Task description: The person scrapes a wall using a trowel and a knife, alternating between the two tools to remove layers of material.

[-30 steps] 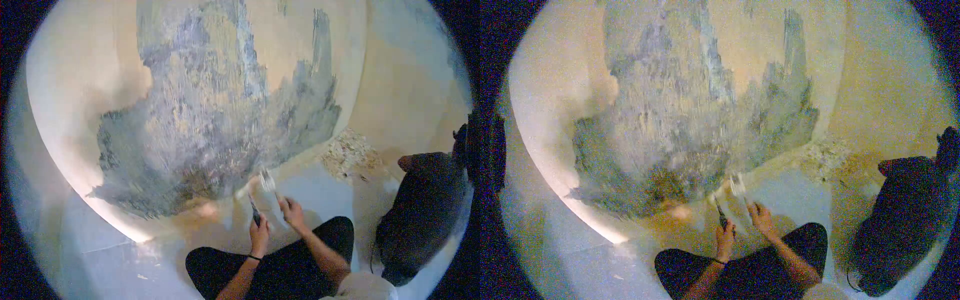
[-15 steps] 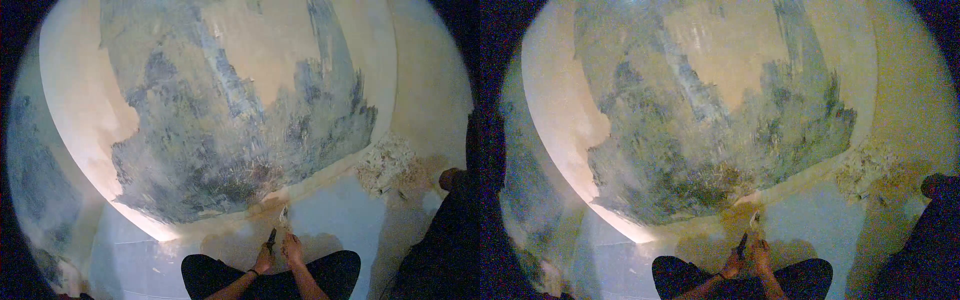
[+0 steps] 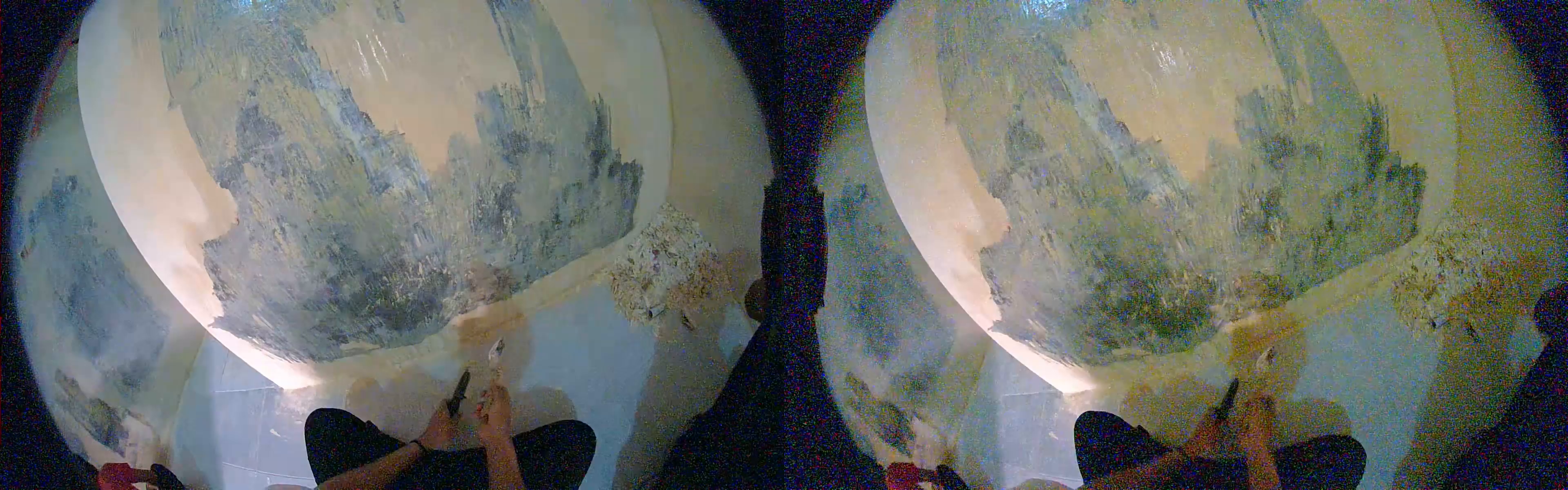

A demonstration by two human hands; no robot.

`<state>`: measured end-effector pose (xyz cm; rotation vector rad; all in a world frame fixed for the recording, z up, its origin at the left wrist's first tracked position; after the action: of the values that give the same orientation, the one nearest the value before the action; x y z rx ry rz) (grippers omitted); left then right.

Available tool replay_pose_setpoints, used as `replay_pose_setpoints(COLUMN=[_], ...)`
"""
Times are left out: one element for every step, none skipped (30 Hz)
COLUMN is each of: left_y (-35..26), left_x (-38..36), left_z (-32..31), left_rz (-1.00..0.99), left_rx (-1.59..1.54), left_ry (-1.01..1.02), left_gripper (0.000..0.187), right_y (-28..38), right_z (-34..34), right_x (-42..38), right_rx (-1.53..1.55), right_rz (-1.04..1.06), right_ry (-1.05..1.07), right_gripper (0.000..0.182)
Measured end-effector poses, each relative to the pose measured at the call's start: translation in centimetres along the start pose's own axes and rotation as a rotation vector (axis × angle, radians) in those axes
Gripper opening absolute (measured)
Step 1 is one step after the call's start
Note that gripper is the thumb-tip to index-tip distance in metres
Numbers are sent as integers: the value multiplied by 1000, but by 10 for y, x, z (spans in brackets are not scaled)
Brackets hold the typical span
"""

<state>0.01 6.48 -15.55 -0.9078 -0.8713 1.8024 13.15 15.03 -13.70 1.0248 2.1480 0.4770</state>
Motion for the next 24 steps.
replay_pose_setpoints(left_y=[6,12,18,11,4,0,-2,-4,-7,-18,-28,-43,-56,-69,-74,-65,-47,-40,-36,-31,-28,-25,-21,-17], left_x=[-2,-1,-2,-5,-3,-3,-3,-2,-1,-4,-8,-14,-19,-26,-30,-26,-18,-16,-15,-14,-15,-16,-16,-15], left_z=[2,6,8,9,14,17,15,11,9,8,5,3,6,13,18,19,19,19,19,16,14,13,12,12], left_rz=[7,13,18,99,178,257,227,197,166,155,142,128,154,179,202,164,127,106,85,80,75,75,73,72], left_rx=[-98,-195,-293,-274,-253,-231,-287,-342,-397,-557,-718,-879,-862,-845,-828,-795,-761,-784,-807,-888,-972,-1009,-1046,-1079], left_ry=[-42,-84,-127,-85,-44,-4,2,6,11,-10,-30,-47,-46,-47,-49,-27,-7,0,8,3,-4,-12,-19,-23], left_gripper=[33,31,28,30,31,33,35,37,39,40,41,41,38,36,33,30,28,25,23,22,20,19,18,17], right_y=[6,9,13,16,19,18,22,25,26,26,20,19,16,15,10,8,1,-4,-12,-19,-20,-23,-19,-15], right_z=[1,2,-1,-4,-6,-9,-13,-17,-21,-21,-21,-25,-32,-44,-53,-61,-67,-71,-69,-66,-68,-68,-74,-79], right_x=[-1,-2,-4,-7,-10,-12,-13,-14,-15,-13,-7,-9,-14,-22,-28,-32,-34,-34,-29,-21,-22,-23,-31,-37], right_rx=[-13,-11,-5,12,28,45,-42,-130,-217,-423,-630,-838,-875,-912,-948,-999,-1050,-1099,-1142,-1186,-1233,-1231,-1227,-1220], right_rz=[43,68,78,58,39,20,56,92,128,255,384,513,466,420,374,442,511,580,610,639,668,667,667,667], right_ry=[10,13,25,35,45,57,78,99,121,84,45,2,21,40,61,54,49,45,60,78,98,154,209,262], right_gripper=[23,22,20,21,21,22,24,27,31,35,39,44,45,46,47,46,44,43,42,40,39,38,37,36])
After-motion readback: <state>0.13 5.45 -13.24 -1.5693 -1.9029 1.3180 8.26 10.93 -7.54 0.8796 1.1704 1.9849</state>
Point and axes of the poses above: each hand's wrist, its own x-axis towards the middle knuckle, its own z-axis out of the back of the hand, y = z × x, the point moved 8 cm from there along x, towards the middle knuckle, and after that the axes turned 7 degrees about y, right-handed, at the moved point
